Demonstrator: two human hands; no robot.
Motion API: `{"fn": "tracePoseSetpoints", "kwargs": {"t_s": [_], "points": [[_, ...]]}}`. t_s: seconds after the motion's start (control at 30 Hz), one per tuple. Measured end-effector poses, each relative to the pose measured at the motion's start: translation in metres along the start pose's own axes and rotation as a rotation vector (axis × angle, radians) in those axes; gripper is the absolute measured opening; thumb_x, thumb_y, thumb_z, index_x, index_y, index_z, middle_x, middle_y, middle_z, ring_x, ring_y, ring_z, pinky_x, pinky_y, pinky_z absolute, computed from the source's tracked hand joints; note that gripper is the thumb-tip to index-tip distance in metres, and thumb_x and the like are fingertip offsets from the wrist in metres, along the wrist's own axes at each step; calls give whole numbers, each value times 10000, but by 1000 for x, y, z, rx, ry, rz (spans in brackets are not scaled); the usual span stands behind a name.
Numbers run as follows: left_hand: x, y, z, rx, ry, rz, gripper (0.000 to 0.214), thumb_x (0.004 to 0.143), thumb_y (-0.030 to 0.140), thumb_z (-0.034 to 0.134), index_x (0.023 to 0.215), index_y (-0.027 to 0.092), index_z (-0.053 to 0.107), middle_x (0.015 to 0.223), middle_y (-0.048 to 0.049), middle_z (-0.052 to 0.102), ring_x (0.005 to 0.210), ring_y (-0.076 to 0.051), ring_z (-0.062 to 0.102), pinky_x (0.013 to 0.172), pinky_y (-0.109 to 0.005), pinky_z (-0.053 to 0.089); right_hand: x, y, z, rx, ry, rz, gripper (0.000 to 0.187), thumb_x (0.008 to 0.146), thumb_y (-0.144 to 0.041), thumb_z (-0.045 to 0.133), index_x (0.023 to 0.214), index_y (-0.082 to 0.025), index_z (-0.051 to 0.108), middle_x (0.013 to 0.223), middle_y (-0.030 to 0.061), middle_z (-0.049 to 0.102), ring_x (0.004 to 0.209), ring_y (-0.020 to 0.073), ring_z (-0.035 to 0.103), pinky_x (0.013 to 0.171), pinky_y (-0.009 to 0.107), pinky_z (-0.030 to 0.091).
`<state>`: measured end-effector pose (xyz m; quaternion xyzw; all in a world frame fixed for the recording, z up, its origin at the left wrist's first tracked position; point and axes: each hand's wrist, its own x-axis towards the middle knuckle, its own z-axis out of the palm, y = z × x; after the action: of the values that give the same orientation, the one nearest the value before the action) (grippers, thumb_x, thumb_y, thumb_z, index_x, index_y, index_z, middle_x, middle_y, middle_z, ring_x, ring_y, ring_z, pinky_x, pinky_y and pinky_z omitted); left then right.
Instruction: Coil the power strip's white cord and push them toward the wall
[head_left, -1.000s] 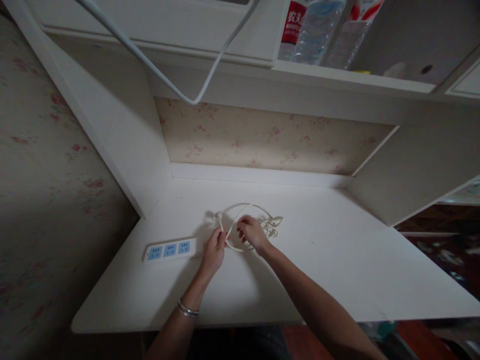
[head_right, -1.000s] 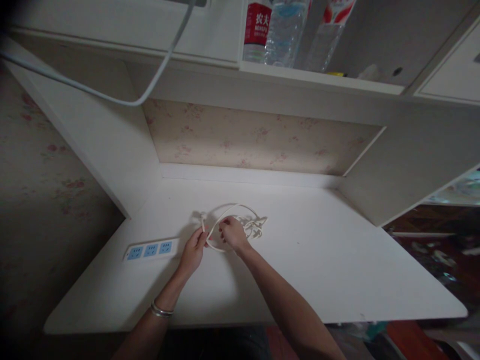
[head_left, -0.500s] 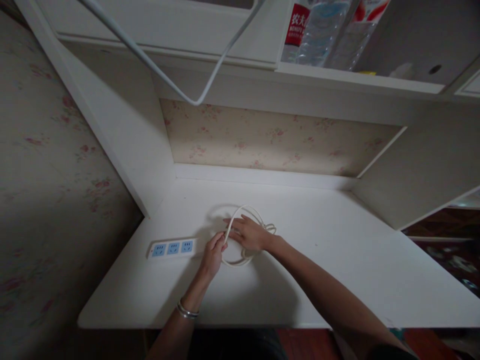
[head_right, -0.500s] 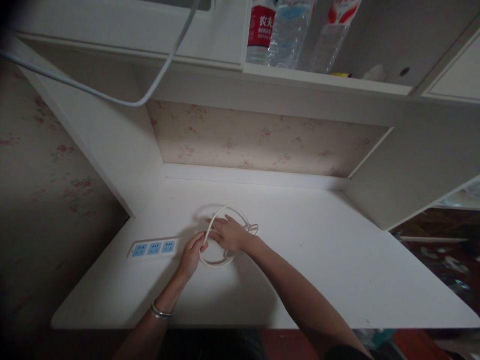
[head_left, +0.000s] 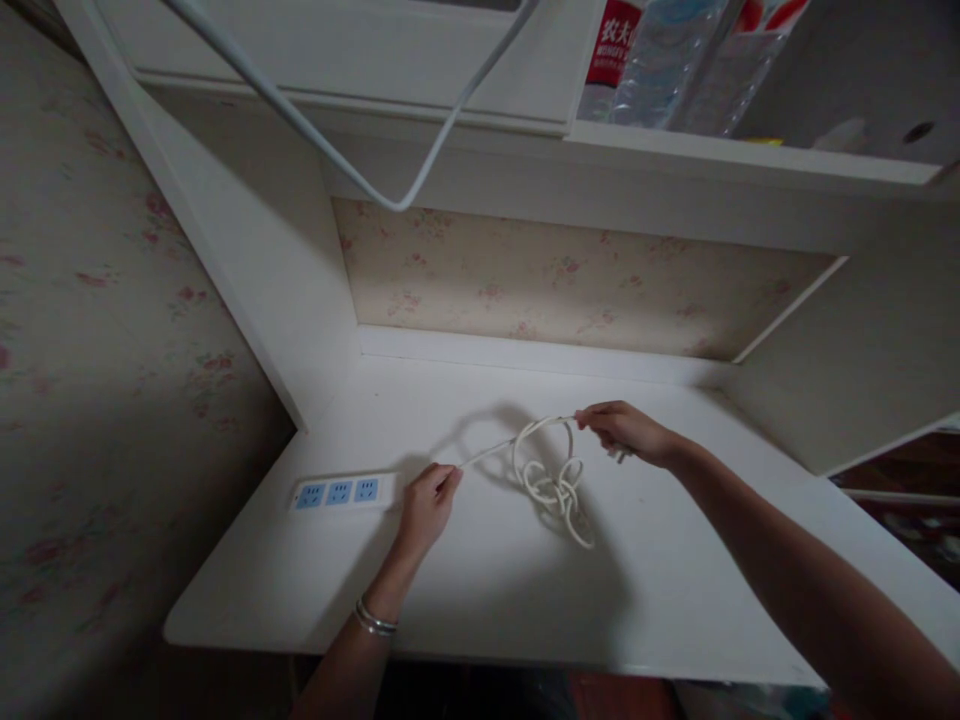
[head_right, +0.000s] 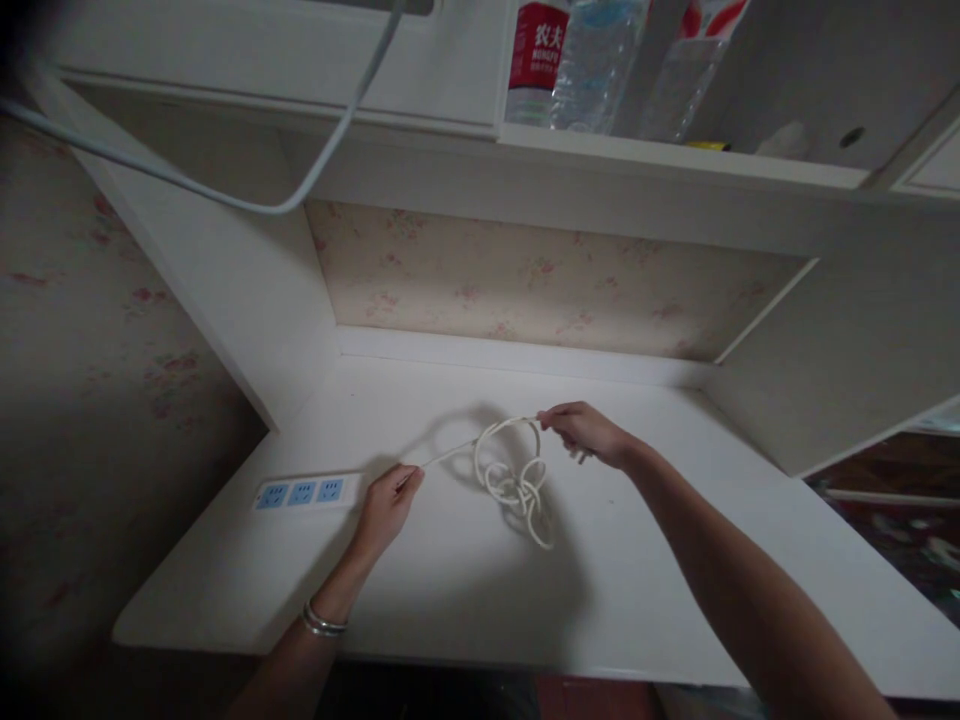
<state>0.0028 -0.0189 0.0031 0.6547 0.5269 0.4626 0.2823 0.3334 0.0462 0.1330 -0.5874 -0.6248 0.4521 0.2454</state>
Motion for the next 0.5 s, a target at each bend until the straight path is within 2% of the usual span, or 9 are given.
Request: {"fn": "tracePoseSetpoints", "kwargs": {"t_s": [0.13, 0.23, 0.3, 0.37, 0.47, 0.5], "points": [[9, -11, 4, 58, 103, -34, 317, 911, 412, 456, 819, 172, 643, 728, -16, 612, 699, -147, 553, 666, -246, 407, -24, 67, -73, 32, 321, 165, 464, 713, -617, 636, 795, -161, 598, 536, -52, 423, 436, 83, 410, 400, 212, 332], [14, -10, 7, 75, 146, -57, 314, 904, 415, 463, 794, 177, 636, 708, -7, 609, 676, -145, 546, 643, -243, 396, -45, 111, -95, 2, 381, 244, 494, 724, -638, 604, 836, -157, 604, 553, -33, 453, 442, 99, 442, 384, 218, 335], [17, -9, 8, 73, 176, -71, 323, 900, 426, 462, 774, 180, 629, 697, -4, 605, 660, -146, 537, 626, -242, 385, -57, 129, -90, -29, 338, 281, 489, 738, -626, 582, 858, -153, 608, 545, -30, 455, 433, 105, 447, 384, 225, 342], [19, -8, 8, 63, 201, -80, 335, 899, 439, 457, 768, 181, 625, 691, -3, 605, 651, -148, 531, 616, -242, 381, -69, 136, -72, -49, 243, 294, 473, 744, -584, 579, 951, -159, 607, 554, -27, 478, 418, 109, 455, 388, 233, 355], [20, -8, 8, 34, 203, -103, 340, 892, 453, 467, 786, 180, 639, 691, -6, 616, 646, -153, 538, 610, -246, 389, -85, 126, -34, 29, 37, 293, 560, 761, -535, 559, 1220, -222, 490, 682, 7, 581, 474, 148, 560, 450, 266, 430], [20, -8, 8, 24, 197, -115, 335, 885, 455, 479, 797, 180, 650, 698, -10, 627, 649, -156, 547, 614, -248, 397, -91, 119, -21, 57, -33, 296, 564, 774, -532, 541, 1248, -237, 462, 711, 14, 598, 534, 168, 606, 497, 278, 459]]}}
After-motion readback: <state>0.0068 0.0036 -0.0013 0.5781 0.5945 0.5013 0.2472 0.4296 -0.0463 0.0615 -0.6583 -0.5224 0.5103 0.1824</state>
